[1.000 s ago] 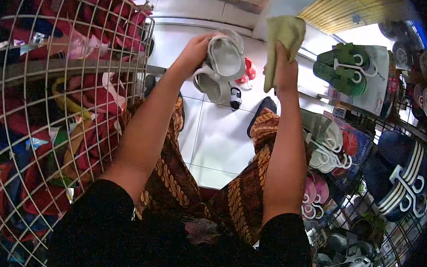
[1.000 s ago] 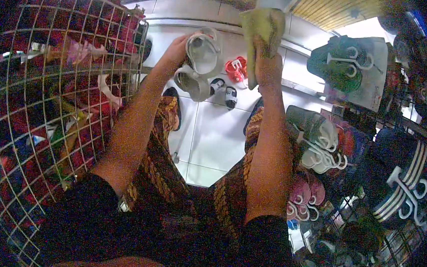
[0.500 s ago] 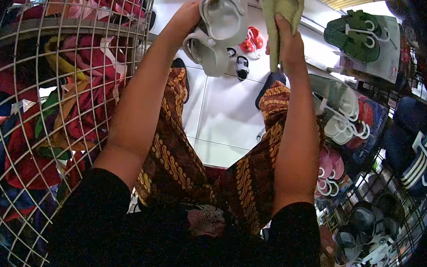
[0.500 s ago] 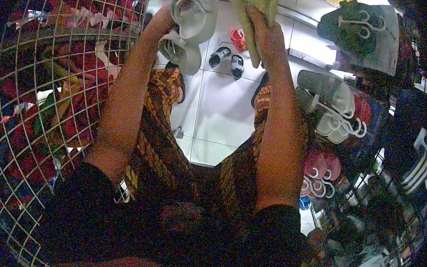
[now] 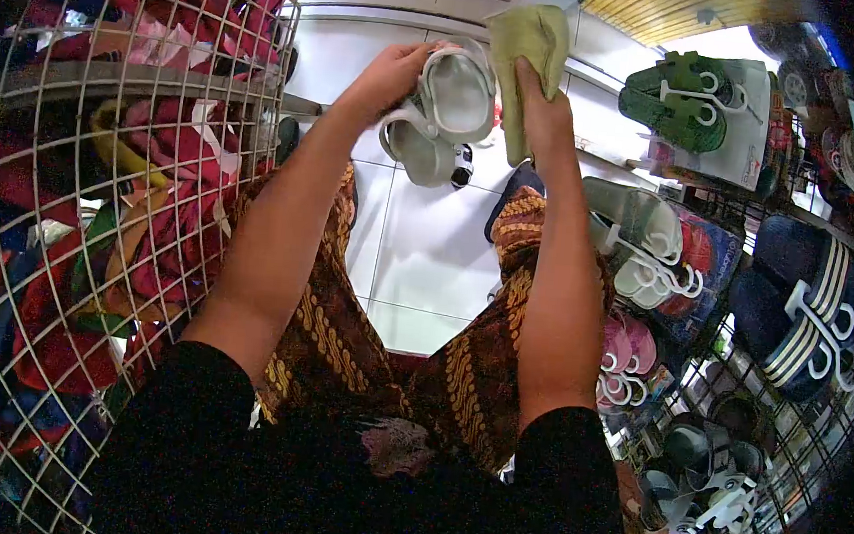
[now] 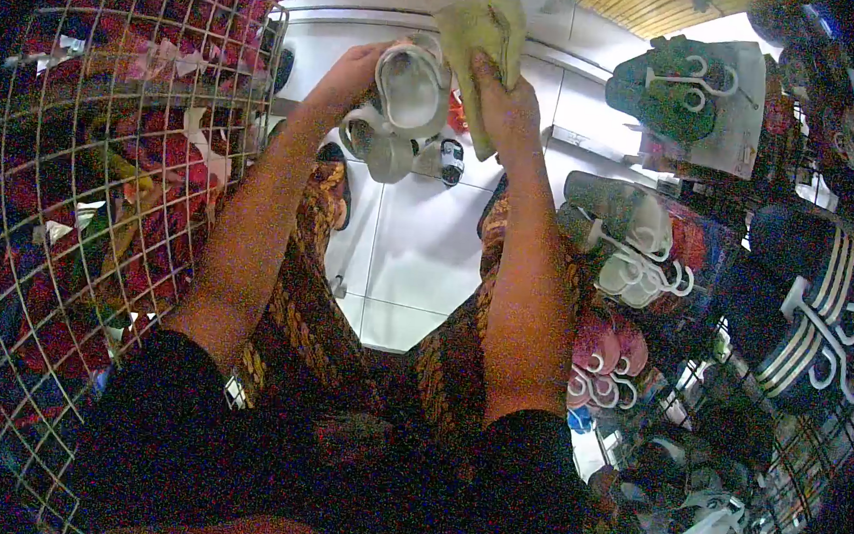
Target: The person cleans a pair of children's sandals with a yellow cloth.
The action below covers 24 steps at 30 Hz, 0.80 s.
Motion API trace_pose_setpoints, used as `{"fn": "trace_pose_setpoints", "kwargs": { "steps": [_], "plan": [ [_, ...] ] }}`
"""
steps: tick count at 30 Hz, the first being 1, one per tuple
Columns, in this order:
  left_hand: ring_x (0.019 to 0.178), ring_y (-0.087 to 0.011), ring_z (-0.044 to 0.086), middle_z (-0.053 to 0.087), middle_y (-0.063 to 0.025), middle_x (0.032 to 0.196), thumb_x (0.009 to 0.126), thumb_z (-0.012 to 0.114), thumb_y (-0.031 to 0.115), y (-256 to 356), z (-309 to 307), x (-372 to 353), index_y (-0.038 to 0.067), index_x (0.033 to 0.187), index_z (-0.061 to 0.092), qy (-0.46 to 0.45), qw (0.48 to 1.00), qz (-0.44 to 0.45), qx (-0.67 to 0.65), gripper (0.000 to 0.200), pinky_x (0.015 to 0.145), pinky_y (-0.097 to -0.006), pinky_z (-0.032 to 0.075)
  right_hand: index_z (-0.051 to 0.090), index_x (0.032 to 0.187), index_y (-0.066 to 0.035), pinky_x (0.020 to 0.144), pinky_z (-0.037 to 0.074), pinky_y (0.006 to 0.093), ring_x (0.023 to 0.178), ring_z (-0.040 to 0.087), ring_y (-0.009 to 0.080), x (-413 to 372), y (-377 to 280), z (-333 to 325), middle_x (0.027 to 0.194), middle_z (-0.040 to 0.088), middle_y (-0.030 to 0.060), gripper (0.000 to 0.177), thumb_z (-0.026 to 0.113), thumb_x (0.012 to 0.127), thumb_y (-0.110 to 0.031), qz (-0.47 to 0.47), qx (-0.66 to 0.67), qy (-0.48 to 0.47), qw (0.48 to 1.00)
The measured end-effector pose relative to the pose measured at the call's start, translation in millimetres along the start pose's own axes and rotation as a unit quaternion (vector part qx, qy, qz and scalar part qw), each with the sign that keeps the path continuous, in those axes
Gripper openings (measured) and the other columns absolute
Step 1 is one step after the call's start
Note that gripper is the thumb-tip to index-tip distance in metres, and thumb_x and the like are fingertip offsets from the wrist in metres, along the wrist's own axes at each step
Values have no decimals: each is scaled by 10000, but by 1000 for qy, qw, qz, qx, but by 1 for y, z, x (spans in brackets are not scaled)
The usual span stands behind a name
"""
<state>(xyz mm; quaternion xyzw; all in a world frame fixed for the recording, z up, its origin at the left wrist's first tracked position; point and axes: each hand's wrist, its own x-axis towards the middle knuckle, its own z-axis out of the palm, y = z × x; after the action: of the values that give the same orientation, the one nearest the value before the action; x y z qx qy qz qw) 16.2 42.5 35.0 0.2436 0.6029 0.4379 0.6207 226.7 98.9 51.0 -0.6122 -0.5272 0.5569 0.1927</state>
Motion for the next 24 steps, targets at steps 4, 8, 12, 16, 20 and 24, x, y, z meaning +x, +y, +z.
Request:
{"fn": "trace_pose_setpoints", "kwargs": {
  "steps": [4, 8, 12, 16, 20, 24],
  "plan": [
    [759, -141, 646, 683, -42, 946, 979, 533, 277, -5, -62, 17, 37, 1105, 679, 57, 964, 194, 174, 307, 690, -306, 541, 639, 962, 10, 569, 505, 299, 612, 608, 168, 1, 5, -5, 727, 627, 91, 585, 574, 913, -569, -42, 50, -13, 998],
    [870, -153, 636, 676, -64, 1024, 930, 559, 392, 64, -60, -64, 51, 1139, 659, 154, 965, 167, 130, 412, 776, -314, 524, 629, 967, 9, 546, 506, 310, 595, 611, 176, 7, 6, -4, 714, 622, 95, 568, 577, 919, -554, -130, 90, 23, 987],
    [820, -125, 624, 679, -35, 945, 930, 549, 384, 86, -52, -144, 51, 1077, 697, 177, 924, 313, 134, 394, 731, -269, 487, 633, 977, -3, 543, 503, 314, 578, 598, 181, -10, 1, -1, 724, 626, 88, 524, 583, 928, -522, -213, 167, 66, 960],
    [803, -102, 601, 685, -33, 912, 950, 569, 392, 94, 10, -260, 35, 1032, 707, 83, 945, 290, 124, 392, 728, -254, 476, 623, 949, -9, 491, 493, 318, 533, 593, 185, -105, -47, -28, 674, 609, 94, 504, 584, 927, -511, -162, 253, -12, 954],
    [839, -93, 632, 692, -38, 974, 957, 579, 192, 44, 80, -312, -7, 1098, 672, -42, 976, 216, 4, 262, 800, -249, 509, 601, 933, -23, 473, 497, 330, 509, 598, 198, -184, -84, -63, 635, 599, 108, 534, 578, 900, -555, -152, 235, 10, 960],
    [860, -111, 654, 678, -59, 1058, 993, 522, 302, 1, 125, -324, 50, 1161, 647, 19, 968, 166, -188, 328, 789, -257, 528, 612, 983, 5, 549, 501, 340, 587, 619, 224, -240, -67, -90, 709, 626, 133, 616, 570, 877, -601, -90, 94, 17, 991]
  ]
}}
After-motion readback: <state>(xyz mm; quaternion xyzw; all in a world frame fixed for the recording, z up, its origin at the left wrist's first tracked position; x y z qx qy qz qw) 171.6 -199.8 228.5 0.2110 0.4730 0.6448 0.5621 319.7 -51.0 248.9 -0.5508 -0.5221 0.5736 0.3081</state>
